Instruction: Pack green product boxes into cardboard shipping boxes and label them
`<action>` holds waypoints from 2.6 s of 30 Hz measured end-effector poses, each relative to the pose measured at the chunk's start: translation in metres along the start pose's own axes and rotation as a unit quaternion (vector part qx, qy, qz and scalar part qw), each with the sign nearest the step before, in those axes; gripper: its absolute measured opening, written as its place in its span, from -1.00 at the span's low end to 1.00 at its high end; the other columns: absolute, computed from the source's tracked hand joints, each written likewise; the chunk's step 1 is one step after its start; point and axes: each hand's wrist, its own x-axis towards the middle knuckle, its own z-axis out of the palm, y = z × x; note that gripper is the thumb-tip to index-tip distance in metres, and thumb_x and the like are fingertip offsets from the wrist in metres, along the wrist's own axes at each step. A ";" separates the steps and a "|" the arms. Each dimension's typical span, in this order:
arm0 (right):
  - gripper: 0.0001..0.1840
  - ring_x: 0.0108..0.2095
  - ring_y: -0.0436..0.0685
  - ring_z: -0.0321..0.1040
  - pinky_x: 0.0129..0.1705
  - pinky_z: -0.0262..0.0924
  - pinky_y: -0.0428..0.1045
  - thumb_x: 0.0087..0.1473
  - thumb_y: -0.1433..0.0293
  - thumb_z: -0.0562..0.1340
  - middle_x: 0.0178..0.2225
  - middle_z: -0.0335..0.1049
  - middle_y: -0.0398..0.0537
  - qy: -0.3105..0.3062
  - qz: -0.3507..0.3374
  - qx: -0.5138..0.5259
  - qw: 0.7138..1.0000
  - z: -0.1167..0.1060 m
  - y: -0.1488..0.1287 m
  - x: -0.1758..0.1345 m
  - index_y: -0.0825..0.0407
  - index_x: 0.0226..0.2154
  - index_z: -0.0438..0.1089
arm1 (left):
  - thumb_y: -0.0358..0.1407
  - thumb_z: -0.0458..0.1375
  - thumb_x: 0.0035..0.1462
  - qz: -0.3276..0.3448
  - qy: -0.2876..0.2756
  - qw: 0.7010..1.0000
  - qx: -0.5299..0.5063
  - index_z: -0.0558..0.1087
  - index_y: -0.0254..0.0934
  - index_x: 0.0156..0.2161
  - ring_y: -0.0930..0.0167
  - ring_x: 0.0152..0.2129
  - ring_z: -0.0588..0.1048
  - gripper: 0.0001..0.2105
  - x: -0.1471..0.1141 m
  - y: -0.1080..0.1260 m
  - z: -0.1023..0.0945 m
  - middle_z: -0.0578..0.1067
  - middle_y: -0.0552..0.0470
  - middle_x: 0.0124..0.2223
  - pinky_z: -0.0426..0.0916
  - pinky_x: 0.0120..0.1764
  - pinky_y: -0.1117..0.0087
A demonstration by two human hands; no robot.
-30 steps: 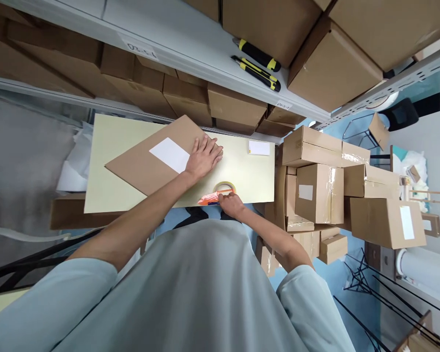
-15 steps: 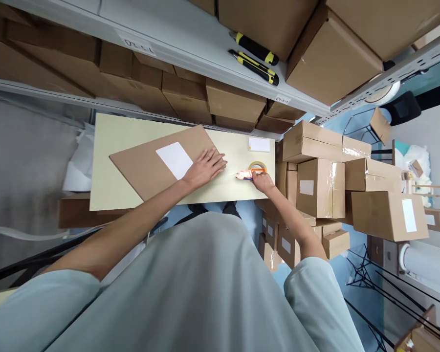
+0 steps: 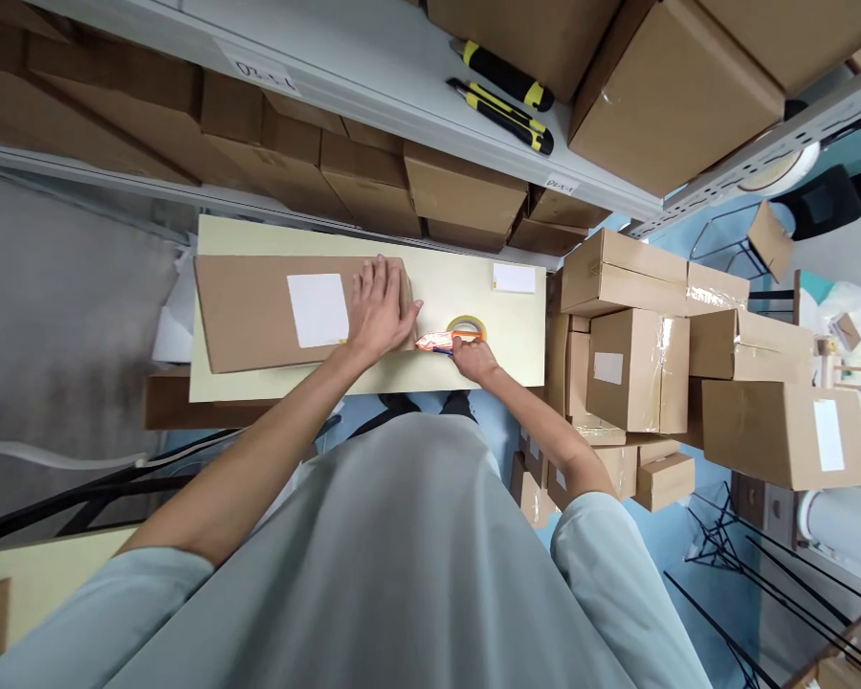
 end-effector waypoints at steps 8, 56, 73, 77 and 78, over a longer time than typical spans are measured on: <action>-0.64 0.04 0.33 0.71 0.21 0.41 0.19 0.45 0.59 0.06 0.01 0.67 0.53 0.030 -0.075 0.016 0.997 -0.006 -0.052 0.022 0.35 0.20 0.35 | -0.10 -0.02 0.52 0.042 -0.048 0.997 0.052 0.24 -0.43 0.58 -0.12 0.55 0.18 -0.32 0.002 0.005 -0.004 0.31 -0.43 0.57 -0.01 0.57 -0.26; -0.60 0.01 0.36 0.69 0.20 0.41 0.21 0.52 0.47 0.06 0.02 0.68 0.50 0.029 -0.078 0.031 0.996 0.013 -0.014 0.011 0.38 0.25 0.33 | -0.13 0.00 0.52 0.106 -0.091 0.989 0.045 0.63 -0.17 0.22 0.04 0.40 0.49 -0.58 -0.103 -0.011 -0.043 0.63 -0.27 0.28 0.37 0.44 -0.14; -0.55 0.12 0.33 0.63 0.36 0.22 0.15 0.50 0.59 -0.03 0.08 0.67 0.42 -0.001 -0.073 0.007 0.997 0.025 0.056 -0.046 0.32 0.27 0.38 | 0.07 0.24 0.37 0.031 -0.097 0.993 0.056 -0.23 -0.41 0.70 -0.09 0.67 -0.20 0.10 -0.086 -0.003 0.008 -0.14 -0.43 0.71 -0.31 0.63 -0.30; -0.51 0.04 0.38 0.68 0.32 0.24 0.19 0.47 0.61 -0.03 0.02 0.66 0.54 -0.021 -0.019 -0.007 1.000 0.020 0.088 -0.066 0.42 0.33 0.29 | 0.13 0.27 0.35 0.038 -0.094 0.992 0.070 -0.24 -0.39 0.70 -0.09 0.67 -0.18 0.14 -0.085 0.000 0.007 -0.12 -0.43 0.71 -0.27 0.63 -0.29; -0.50 0.04 0.40 0.68 0.29 0.26 0.21 0.47 0.59 -0.02 0.01 0.65 0.58 -0.022 -0.005 -0.006 1.000 0.017 0.092 -0.068 0.44 0.34 0.26 | 0.15 0.26 0.35 0.040 -0.091 0.992 0.072 -0.25 -0.39 0.71 -0.09 0.67 -0.18 0.15 -0.085 0.000 0.007 -0.12 -0.43 0.71 -0.26 0.63 -0.29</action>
